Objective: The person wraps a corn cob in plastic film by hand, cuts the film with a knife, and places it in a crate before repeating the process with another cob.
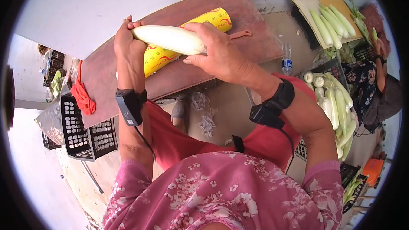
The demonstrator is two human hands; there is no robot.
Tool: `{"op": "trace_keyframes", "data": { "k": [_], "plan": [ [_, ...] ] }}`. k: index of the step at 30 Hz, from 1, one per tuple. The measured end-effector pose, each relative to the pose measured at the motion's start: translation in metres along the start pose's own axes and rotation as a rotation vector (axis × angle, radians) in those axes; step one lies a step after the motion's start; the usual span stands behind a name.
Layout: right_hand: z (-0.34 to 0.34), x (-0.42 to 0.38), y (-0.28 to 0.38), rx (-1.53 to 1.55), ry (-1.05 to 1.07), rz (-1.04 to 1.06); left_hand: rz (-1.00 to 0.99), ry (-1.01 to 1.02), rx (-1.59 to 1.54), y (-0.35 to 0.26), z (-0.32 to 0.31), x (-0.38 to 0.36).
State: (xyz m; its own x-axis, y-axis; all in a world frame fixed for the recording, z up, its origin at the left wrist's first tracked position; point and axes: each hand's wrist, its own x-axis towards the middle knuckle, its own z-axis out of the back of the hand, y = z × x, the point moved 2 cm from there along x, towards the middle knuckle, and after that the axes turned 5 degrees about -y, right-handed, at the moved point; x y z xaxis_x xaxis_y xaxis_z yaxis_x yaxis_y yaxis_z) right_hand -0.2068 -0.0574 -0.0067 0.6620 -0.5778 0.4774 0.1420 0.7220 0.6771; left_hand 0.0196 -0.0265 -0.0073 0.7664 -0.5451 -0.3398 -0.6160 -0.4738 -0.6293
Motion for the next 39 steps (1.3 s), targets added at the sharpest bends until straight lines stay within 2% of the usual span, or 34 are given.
{"op": "trace_keyframes", "data": {
  "k": [2, 8, 11, 14, 23, 26, 29, 32, 35, 39],
  "plan": [
    [0.001, 0.000, -0.001, 0.034, 0.026, -0.019, 0.015, 0.011, -0.012, 0.000, 0.000, 0.001],
    [0.006, 0.000, 0.002, 0.120, 0.009, -0.048, 0.061, 0.226, -0.075, -0.005, -0.004, 0.001],
    [0.009, 0.002, 0.005, 0.284, 0.066, -0.149, 0.063, 0.381, -0.154, -0.005, -0.002, 0.008],
    [0.011, 0.003, 0.008, 0.420, 0.105, -0.224, 0.032, 0.428, -0.158, -0.005, -0.003, 0.006],
    [0.012, 0.003, 0.013, 0.421, 0.081, -0.195, 0.082, 0.178, -0.216, -0.001, -0.029, -0.039],
    [0.009, 0.004, 0.016, 0.567, 0.043, -0.217, 0.229, 0.563, -0.354, -0.001, -0.004, -0.003],
    [0.007, 0.000, 0.011, 0.543, 0.060, -0.161, 0.276, 0.547, -0.404, -0.005, 0.000, 0.002],
    [0.011, 0.000, 0.023, 0.251, -0.100, 0.083, 0.272, 0.476, -0.444, -0.007, 0.001, 0.003],
    [0.018, 0.001, 0.031, 0.134, -0.233, 0.262, 0.264, 0.414, -0.453, -0.008, 0.004, 0.009],
    [0.020, 0.002, 0.027, 0.154, -0.263, 0.305, 0.284, 0.408, -0.472, -0.010, 0.006, 0.012]
  ]
}}
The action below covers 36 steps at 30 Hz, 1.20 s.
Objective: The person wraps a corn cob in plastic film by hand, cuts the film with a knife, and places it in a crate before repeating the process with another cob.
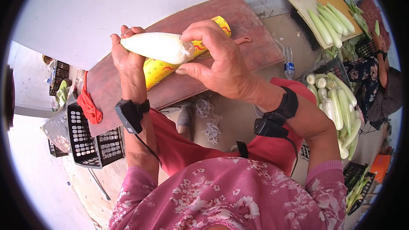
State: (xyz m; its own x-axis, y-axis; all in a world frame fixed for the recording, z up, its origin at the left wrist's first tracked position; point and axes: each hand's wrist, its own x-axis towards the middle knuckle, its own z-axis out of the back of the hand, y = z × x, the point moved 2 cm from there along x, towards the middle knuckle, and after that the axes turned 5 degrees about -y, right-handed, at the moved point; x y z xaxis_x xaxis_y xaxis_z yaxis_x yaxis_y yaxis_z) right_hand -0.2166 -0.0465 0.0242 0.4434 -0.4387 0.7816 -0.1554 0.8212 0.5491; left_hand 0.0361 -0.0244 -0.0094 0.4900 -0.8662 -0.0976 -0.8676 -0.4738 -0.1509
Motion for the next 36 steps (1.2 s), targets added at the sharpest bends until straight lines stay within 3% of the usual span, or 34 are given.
{"op": "trace_keyframes", "data": {
  "k": [29, 35, 36],
  "plan": [
    [0.000, 0.008, 0.001, 0.139, -0.022, 0.101, 0.029, 0.003, -0.068, -0.005, -0.001, -0.002],
    [0.001, 0.001, -0.007, 0.212, -0.002, -0.090, 0.007, 0.016, -0.095, -0.009, 0.000, -0.002],
    [0.000, 0.001, -0.007, 0.269, -0.008, -0.205, 0.002, 0.020, -0.086, -0.009, -0.002, -0.003]
  ]
}}
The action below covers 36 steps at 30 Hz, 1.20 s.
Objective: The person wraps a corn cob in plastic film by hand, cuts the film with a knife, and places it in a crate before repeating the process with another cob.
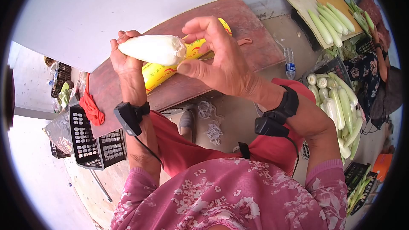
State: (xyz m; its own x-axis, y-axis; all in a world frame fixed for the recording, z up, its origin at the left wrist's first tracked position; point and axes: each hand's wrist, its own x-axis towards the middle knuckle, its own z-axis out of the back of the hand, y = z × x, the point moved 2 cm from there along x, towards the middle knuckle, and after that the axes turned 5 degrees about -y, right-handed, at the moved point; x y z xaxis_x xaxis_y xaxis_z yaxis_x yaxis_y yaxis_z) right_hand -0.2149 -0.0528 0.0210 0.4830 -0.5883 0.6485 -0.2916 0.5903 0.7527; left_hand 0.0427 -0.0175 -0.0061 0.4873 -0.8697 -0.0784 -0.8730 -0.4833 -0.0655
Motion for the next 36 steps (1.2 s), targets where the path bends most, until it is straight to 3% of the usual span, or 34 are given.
{"op": "trace_keyframes", "data": {
  "k": [5, 8, 14, 20, 23, 26, 29, 36],
  "plan": [
    [-0.007, 0.002, 0.009, 0.287, 0.036, -0.520, -0.064, 0.042, 0.118, 0.002, -0.005, -0.007],
    [-0.008, 0.006, 0.010, 0.256, 0.178, -0.548, -0.042, 0.086, 0.116, 0.004, -0.007, -0.008],
    [-0.010, 0.002, -0.003, 0.346, 0.145, -0.500, -0.081, 0.190, 0.152, -0.003, -0.014, -0.011],
    [-0.006, -0.004, -0.013, 0.420, 0.252, -0.533, -0.065, 0.258, 0.172, -0.006, -0.021, -0.017],
    [0.002, 0.003, -0.011, 0.250, 0.433, -0.438, -0.078, 0.241, 0.193, -0.008, -0.018, -0.017],
    [0.017, 0.014, -0.009, -0.194, 0.450, -0.259, -0.189, 0.239, 0.333, -0.007, -0.024, -0.023],
    [0.021, 0.021, -0.012, -0.132, 0.239, -0.211, -0.247, 0.259, 0.463, -0.002, -0.026, -0.026],
    [-0.010, 0.012, 0.011, -0.380, 0.168, 0.067, -0.291, 0.230, 0.570, 0.014, -0.030, -0.029]
  ]
}}
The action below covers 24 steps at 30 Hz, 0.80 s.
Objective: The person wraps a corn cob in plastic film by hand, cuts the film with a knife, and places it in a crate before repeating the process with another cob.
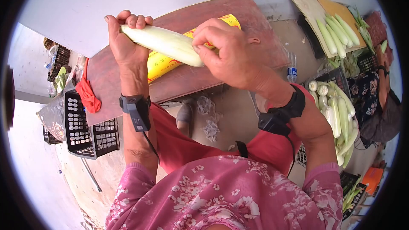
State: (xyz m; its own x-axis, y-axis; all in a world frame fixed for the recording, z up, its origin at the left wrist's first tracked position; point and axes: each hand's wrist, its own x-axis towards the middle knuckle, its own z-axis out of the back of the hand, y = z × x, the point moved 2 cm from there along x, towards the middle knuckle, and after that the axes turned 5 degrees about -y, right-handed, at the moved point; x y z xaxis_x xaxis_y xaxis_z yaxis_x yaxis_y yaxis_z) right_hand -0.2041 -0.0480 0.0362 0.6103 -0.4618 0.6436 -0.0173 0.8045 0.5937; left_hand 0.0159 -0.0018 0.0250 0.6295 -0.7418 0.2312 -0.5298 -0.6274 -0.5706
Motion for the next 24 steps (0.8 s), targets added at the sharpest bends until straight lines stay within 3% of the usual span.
{"op": "trace_keyframes", "data": {
  "k": [24],
  "plan": [
    [-0.018, -0.003, -0.006, -0.181, -0.028, 0.098, -0.028, 0.040, 0.212, 0.006, -0.011, -0.006]
  ]
}}
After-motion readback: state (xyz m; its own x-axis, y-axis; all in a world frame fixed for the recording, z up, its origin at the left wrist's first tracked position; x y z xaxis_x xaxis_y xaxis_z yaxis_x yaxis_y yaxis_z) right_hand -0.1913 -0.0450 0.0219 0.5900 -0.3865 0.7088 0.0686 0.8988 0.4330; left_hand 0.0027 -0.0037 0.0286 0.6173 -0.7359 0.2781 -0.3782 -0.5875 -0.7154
